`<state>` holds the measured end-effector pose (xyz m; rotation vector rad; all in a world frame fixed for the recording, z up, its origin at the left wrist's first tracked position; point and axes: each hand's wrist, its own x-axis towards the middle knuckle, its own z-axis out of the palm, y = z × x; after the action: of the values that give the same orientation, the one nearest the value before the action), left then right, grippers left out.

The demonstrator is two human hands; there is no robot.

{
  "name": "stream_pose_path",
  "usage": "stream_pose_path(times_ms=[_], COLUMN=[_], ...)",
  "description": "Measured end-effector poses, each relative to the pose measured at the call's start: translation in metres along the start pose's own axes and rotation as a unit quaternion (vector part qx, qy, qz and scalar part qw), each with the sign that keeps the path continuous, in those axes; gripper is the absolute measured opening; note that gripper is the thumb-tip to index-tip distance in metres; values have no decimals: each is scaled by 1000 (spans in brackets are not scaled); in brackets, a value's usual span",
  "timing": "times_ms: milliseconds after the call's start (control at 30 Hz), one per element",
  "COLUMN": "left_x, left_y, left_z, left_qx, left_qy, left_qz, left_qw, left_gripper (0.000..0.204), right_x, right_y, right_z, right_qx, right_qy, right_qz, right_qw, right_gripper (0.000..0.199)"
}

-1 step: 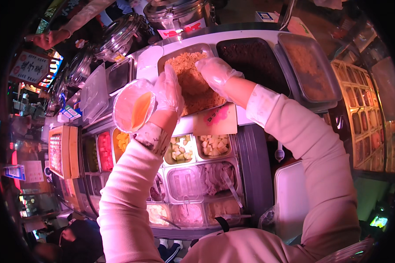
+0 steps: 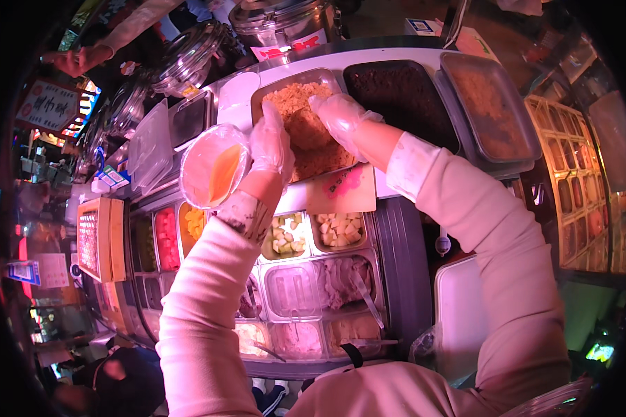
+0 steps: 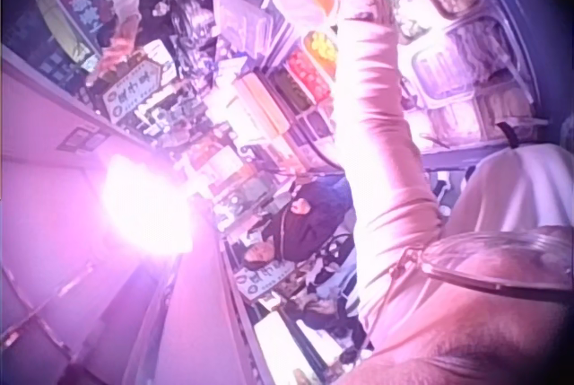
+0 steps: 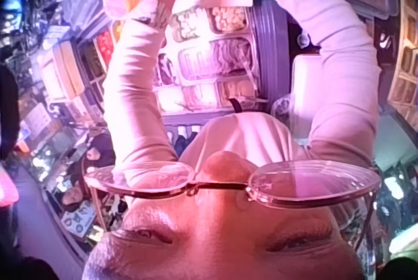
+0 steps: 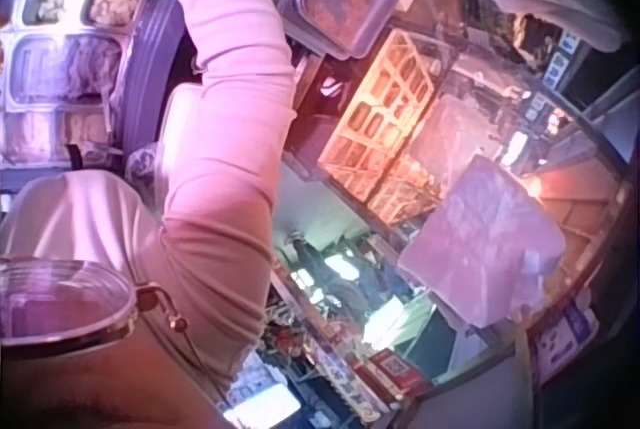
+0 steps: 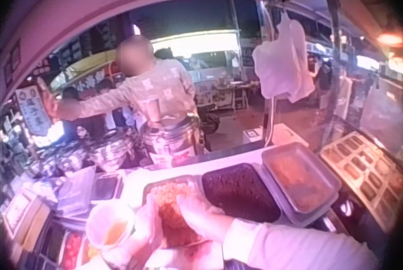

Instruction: The person scoops a white creamy substance into a plastic bag, adds various chopped fruits, and then coats the mixture with a brown granular topping. The person handles the bag and toppings by hand and with a spoon.

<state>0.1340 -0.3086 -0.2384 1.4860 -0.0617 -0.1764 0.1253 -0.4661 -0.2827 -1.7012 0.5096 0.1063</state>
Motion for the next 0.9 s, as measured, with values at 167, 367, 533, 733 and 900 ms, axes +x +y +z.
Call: stream_pose_path(times_ms=[167, 367, 533, 733, 900], left_x=[7, 11, 31, 15, 15], left_y=[-5, -31, -39, -30, -24], left_z=[-3, -9, -15, 3, 4], left_qx=[-111, -49, -188, -108, -228], left_qy=[31, 92, 67, 74, 42], left_qz=[-100, -30, -51, -3, -68], left_qw=[988, 994, 979, 991, 970], left_gripper=[70, 66, 58, 50, 47], right_x=[-12, -32, -45, -41, -52], right_y=[-25, -21, -36, -27, -29], right_z=[20, 17, 41, 28, 54], right_qx=[97, 131, 286, 308, 443], right_qy=[95, 169, 176, 214, 131], right_qz=[64, 12, -28, -89, -154], right_qw=[989, 977, 942, 923, 874], right_gripper=[69, 59, 40, 38, 38])
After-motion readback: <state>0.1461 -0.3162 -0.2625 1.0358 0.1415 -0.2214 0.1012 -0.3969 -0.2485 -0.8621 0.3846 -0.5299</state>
